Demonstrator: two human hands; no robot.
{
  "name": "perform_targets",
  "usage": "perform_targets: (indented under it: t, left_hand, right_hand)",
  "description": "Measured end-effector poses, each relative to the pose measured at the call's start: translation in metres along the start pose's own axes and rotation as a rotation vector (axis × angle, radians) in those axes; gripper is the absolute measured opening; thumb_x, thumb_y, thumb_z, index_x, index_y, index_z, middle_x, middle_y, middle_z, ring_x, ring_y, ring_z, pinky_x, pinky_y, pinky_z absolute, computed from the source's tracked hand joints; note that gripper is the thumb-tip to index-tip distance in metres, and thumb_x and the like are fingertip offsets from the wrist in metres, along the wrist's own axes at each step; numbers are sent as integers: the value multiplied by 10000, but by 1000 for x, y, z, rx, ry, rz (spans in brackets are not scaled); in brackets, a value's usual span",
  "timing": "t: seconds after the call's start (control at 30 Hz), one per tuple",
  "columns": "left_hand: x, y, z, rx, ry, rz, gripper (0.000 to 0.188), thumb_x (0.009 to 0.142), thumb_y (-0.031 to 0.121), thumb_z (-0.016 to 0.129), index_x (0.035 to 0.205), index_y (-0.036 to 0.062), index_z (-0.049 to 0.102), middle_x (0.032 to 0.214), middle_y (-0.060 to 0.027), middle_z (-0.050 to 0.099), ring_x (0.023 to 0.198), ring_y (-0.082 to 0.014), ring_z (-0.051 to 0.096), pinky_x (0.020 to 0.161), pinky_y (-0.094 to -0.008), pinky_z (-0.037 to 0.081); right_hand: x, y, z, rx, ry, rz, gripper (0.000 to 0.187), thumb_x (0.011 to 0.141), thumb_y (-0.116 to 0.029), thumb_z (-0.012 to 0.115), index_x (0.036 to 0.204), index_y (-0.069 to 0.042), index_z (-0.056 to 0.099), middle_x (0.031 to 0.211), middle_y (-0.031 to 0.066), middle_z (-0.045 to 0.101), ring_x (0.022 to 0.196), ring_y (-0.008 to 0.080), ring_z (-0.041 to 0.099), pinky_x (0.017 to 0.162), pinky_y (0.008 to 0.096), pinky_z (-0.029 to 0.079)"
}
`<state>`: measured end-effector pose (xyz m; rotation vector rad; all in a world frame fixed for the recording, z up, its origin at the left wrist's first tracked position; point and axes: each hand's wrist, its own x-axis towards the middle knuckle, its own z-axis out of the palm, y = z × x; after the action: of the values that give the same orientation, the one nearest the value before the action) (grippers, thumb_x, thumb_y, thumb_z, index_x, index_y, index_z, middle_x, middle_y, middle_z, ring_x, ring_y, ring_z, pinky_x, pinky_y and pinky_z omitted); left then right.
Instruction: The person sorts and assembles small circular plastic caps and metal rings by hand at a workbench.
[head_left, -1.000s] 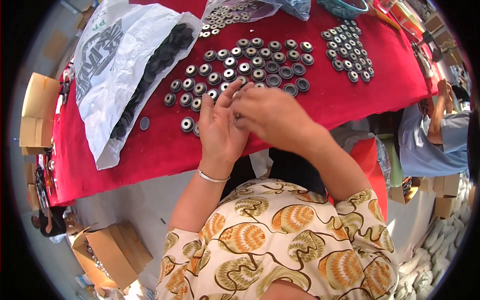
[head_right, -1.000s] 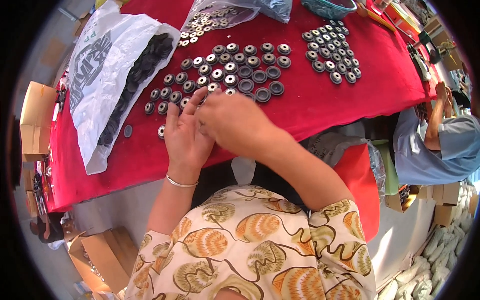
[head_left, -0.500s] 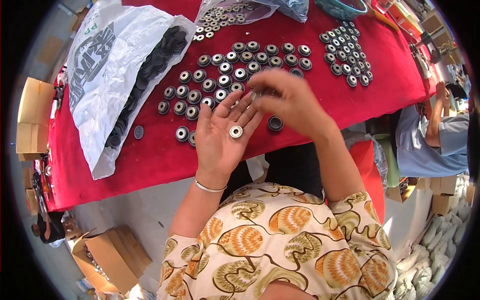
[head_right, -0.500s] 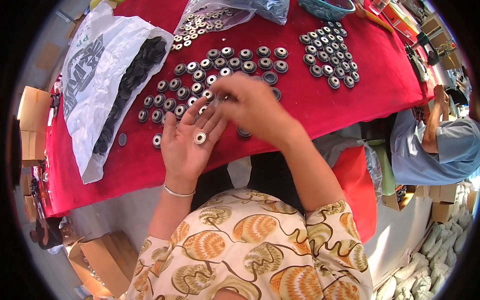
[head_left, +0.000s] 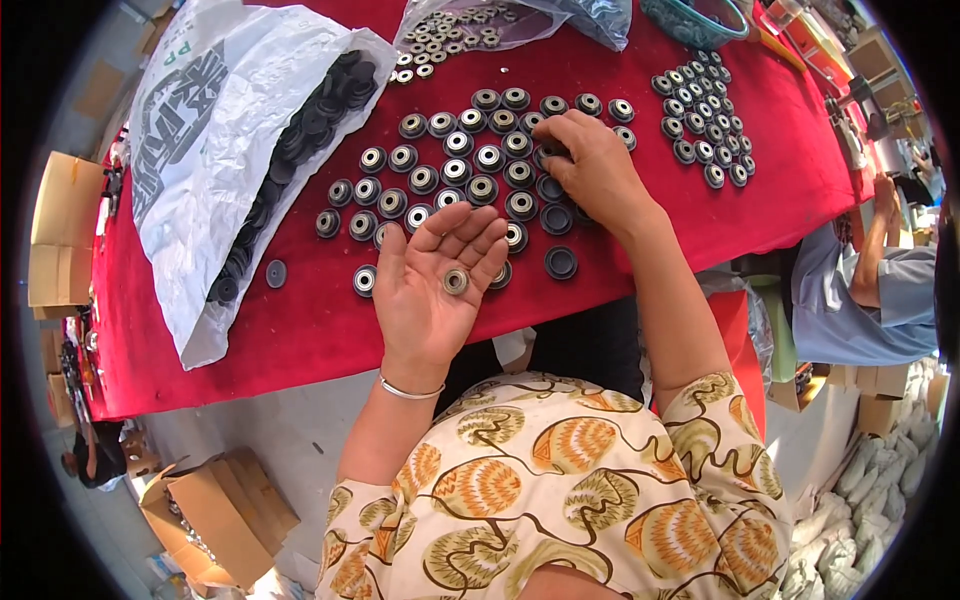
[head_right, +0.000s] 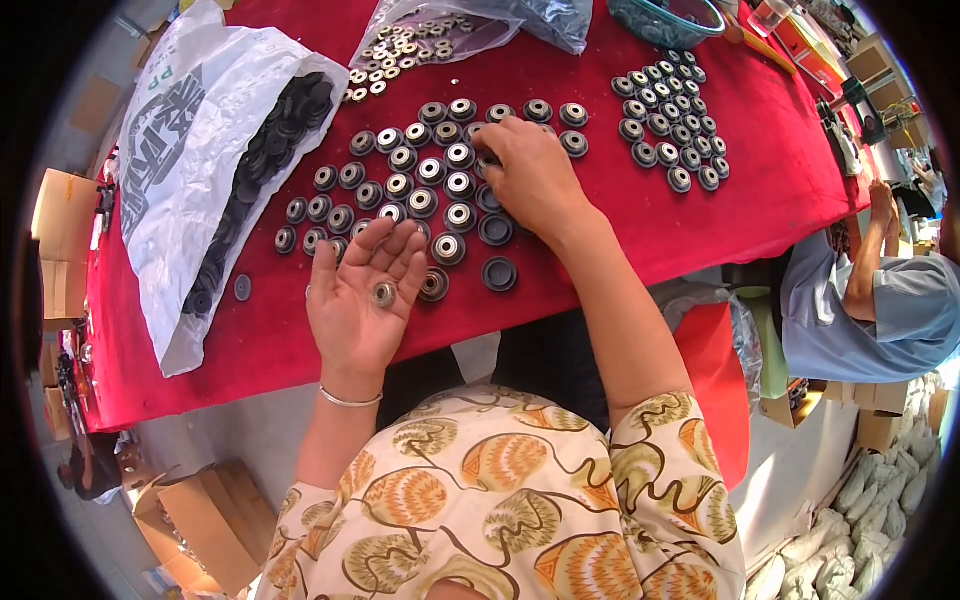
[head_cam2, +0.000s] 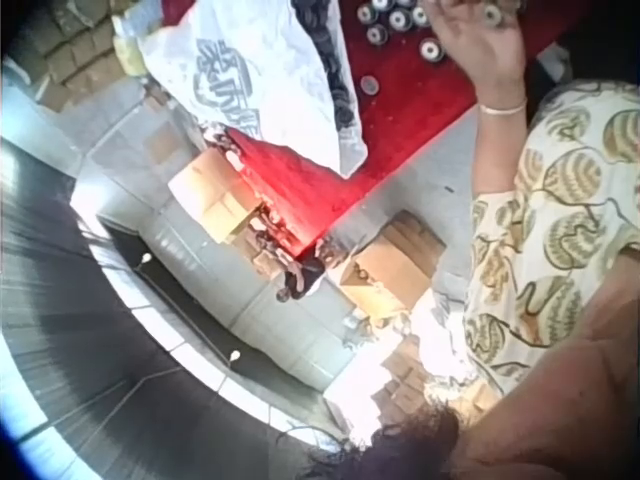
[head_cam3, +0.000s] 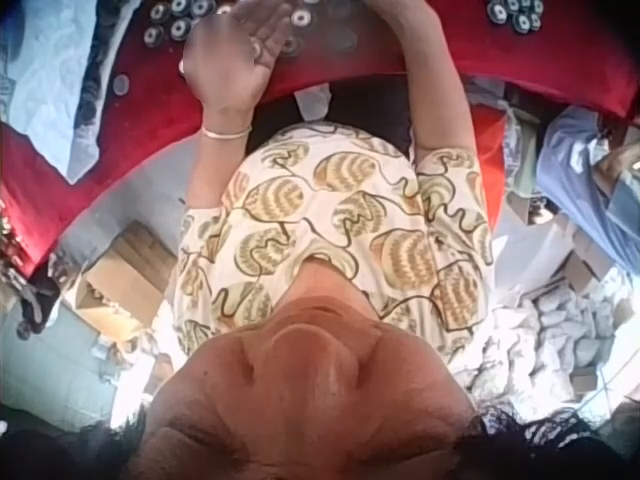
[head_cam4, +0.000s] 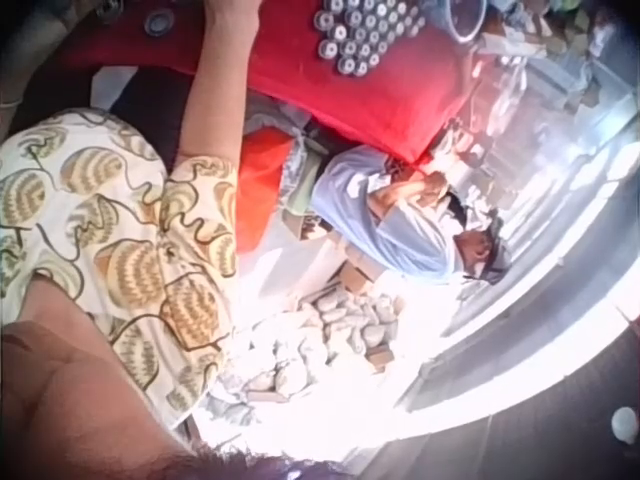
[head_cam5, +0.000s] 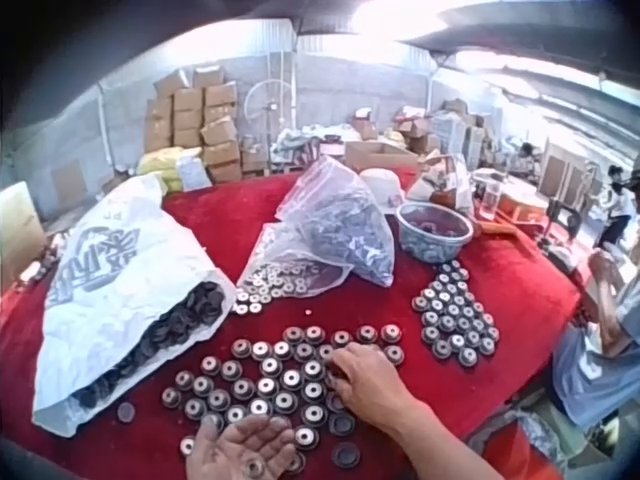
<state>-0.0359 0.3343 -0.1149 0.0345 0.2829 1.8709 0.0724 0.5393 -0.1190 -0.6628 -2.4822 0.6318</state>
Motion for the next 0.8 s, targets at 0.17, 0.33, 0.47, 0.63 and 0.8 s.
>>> perform_targets:
  t: [0.17,0.33,0.47,0.63,0.8]
  left_hand:
    - [-1,3,-3,9,-11,9,578,985,445,355,1195,-66,524,1220,-265,540,1162,-365,526,1013,-457,439]
    - [-1,3,-5,20,3,19,587,987,465,335,1183,-51,533,1213,-258,547,1144,-365,539,997,-465,454]
    - [0,1,-4,10,4,2,586,990,461,328,1186,-53,531,1208,-257,551,1140,-364,543,992,-460,460]
    - [0,1,-2,20,12,6,584,992,457,324,1187,-54,531,1202,-257,554,1135,-362,546,990,-456,463]
    - [0,3,-3,20,-5,11,584,990,458,330,1186,-54,532,1202,-257,554,1126,-359,551,985,-454,467]
  right_hand:
    - [-4,-3,-4,-2,14,-1,282,731,-30,630,1013,-39,641,963,135,607,942,332,576,825,418,471]
    - [-14,-2,0,-104,55,-93,268,760,-8,581,1017,-40,647,979,122,616,921,318,584,793,411,469]
    - [-17,-4,4,-218,65,-134,274,754,10,550,1002,-53,650,981,90,610,940,280,572,821,386,438]
    - [-16,-12,3,-297,12,-137,273,742,16,550,986,-58,649,978,73,597,969,264,553,858,380,415]
    - [-14,-5,-2,-95,56,-90,323,757,15,538,1052,-71,638,1040,86,611,994,267,563,858,386,419]
